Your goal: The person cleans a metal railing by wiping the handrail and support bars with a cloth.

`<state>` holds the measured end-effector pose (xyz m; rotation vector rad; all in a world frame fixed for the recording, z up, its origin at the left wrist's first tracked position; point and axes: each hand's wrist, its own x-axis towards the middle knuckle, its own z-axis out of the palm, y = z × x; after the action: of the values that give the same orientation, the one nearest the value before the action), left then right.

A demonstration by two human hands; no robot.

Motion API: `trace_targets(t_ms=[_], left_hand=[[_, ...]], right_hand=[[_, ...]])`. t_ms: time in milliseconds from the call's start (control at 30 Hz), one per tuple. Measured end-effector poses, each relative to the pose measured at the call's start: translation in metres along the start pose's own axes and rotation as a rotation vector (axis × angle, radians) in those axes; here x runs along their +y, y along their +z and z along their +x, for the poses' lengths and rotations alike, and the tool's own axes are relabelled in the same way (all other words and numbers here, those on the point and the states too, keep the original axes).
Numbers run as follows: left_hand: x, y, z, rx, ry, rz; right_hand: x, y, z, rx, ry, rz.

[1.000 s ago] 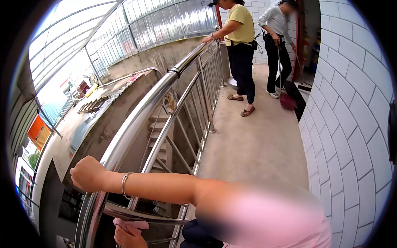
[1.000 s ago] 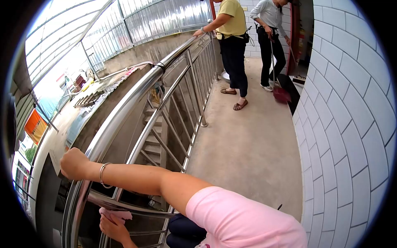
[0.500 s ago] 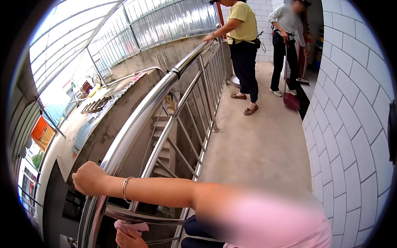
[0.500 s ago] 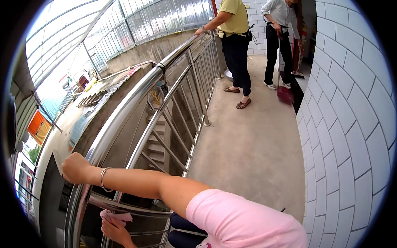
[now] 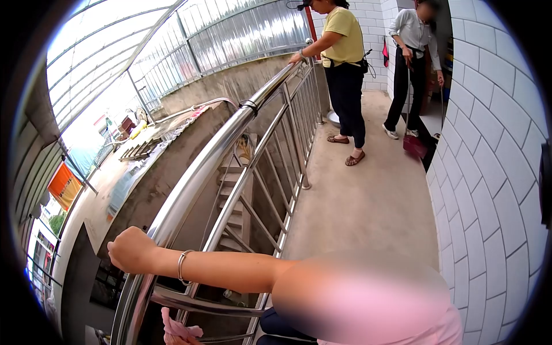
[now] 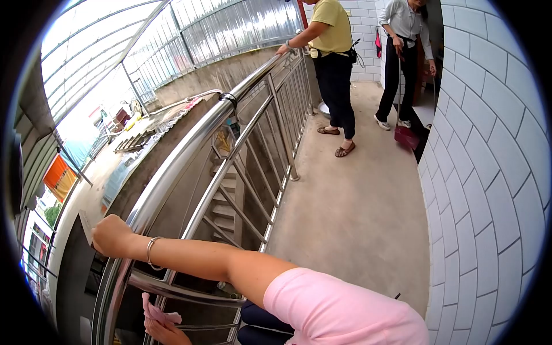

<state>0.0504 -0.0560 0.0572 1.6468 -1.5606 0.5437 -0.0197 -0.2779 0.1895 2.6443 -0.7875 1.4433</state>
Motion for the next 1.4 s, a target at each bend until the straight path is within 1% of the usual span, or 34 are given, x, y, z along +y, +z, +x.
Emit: trace_targets(t_ms=[33,67,133,167,200,267,300,333,367,400,433,467,500,533,567,600,633,700,733,767,800,833,867,900,933,1000,1033,1067,1100,1133,1200,1300,1333,1400], left_hand=[[0.013,-0.010,0.004,-0.119,-0.137,-0.138],[0.010,-0.010,0.002,-0.117,-0.136,-0.136],[-0.012,-0.004,-0.013,0.086,0.268,0.029],[-0.077,0.024,-0.065,0.199,0.249,0.275],[-0.079,0.023,-0.075,0.193,0.243,0.287],[-0.091,0.022,-0.092,0.099,-0.001,-0.001],[-0.084,0.015,-0.095,0.017,-0.335,-0.215],[-0.112,0.034,-0.099,0.047,-0.486,-0.422],[-0.140,0.002,-0.146,0.119,-0.563,-0.335],[-0.114,0.001,-0.123,0.065,-0.622,-0.504],[-0.096,0.008,-0.108,0.075,-0.615,-0.520],[-0.081,-0.035,-0.117,0.146,-0.600,-0.586],[-0.069,-0.021,-0.104,0.168,-0.560,-0.660],[-0.059,-0.012,-0.092,0.183,-0.473,-0.698],[-0.056,-0.017,-0.083,0.245,-0.397,-0.656],[-0.038,-0.015,-0.065,0.299,-0.354,-0.698],[-0.020,-0.020,-0.048,0.315,-0.267,-0.603],[-0.002,-0.036,-0.020,0.415,-0.152,-0.230],[-0.003,-0.032,-0.001,0.433,-0.038,-0.221],[0.000,-0.033,0.018,0.401,0.002,-0.129],[0.002,-0.034,0.041,0.319,0.113,-0.028],[0.004,-0.026,0.060,0.288,0.204,0.081],[0.004,-0.016,0.072,0.210,0.198,0.220],[-0.001,0.000,0.084,0.173,0.238,0.311],[0.005,0.005,0.093,0.151,0.274,0.366],[0.008,0.006,0.109,0.221,0.323,0.261],[0.005,0.004,0.112,0.213,0.335,0.259],[-0.002,-0.001,0.114,0.202,0.281,0.334],[-0.011,-0.005,0.117,0.192,0.224,0.404],[-0.027,-0.009,0.118,0.234,0.232,0.475],[-0.049,-0.035,0.113,0.203,0.148,0.514],[-0.104,-0.075,0.091,0.222,0.050,0.621],[-0.121,-0.094,0.082,0.163,-0.034,0.687],[-0.181,-0.130,0.065,0.205,-0.015,0.743]], right_hand=[[0.000,0.000,0.000,0.007,0.001,-0.005],[0.000,0.000,0.000,0.016,0.002,-0.010],[-0.002,-0.004,0.000,0.029,0.000,-0.005],[-0.001,0.000,-0.001,0.038,-0.001,0.001],[-0.004,-0.003,-0.003,0.034,-0.002,0.014],[0.002,0.004,0.001,0.103,-0.021,-0.009],[0.000,0.001,0.002,0.084,-0.027,-0.045],[0.005,-0.004,0.006,0.065,-0.036,-0.080],[-0.027,0.019,0.009,0.029,-0.144,-0.072],[-0.013,0.006,0.008,0.040,-0.025,-0.099],[0.006,-0.004,0.004,0.061,-0.101,-0.129],[-0.031,0.013,0.009,-0.041,-0.087,-0.083],[-0.011,0.000,0.004,-0.032,-0.085,-0.143],[0.003,-0.008,0.000,0.051,0.071,-0.058],[0.000,-0.006,0.003,0.002,0.065,-0.021],[0.007,-0.020,-0.002,-0.034,0.103,-0.056],[0.013,-0.032,-0.006,-0.023,0.099,-0.070],[0.002,-0.035,-0.002,-0.044,0.083,-0.077],[0.001,-0.036,-0.004,-0.064,0.093,-0.086],[0.001,-0.016,-0.002,-0.063,0.075,-0.073],[0.001,-0.015,-0.002,-0.061,0.088,-0.072],[0.001,-0.018,-0.002,-0.078,0.101,-0.067],[0.000,-0.012,0.001,-0.102,0.108,-0.047],[0.002,-0.010,0.003,-0.125,0.110,-0.031],[0.001,-0.009,0.004,-0.131,0.104,-0.013],[0.000,-0.008,0.005,-0.169,0.127,-0.038],[0.001,-0.008,0.002,-0.121,0.095,-0.018],[0.001,-0.009,0.002,-0.115,0.107,-0.016],[0.000,-0.012,0.003,-0.144,0.098,-0.014],[0.001,-0.013,0.004,-0.172,0.090,-0.012],[0.002,-0.012,0.004,-0.159,0.105,-0.009],[0.002,-0.014,0.004,-0.234,0.132,-0.025],[0.002,-0.012,0.004,-0.211,0.115,-0.036],[0.003,-0.010,0.003,-0.194,0.093,-0.034]])
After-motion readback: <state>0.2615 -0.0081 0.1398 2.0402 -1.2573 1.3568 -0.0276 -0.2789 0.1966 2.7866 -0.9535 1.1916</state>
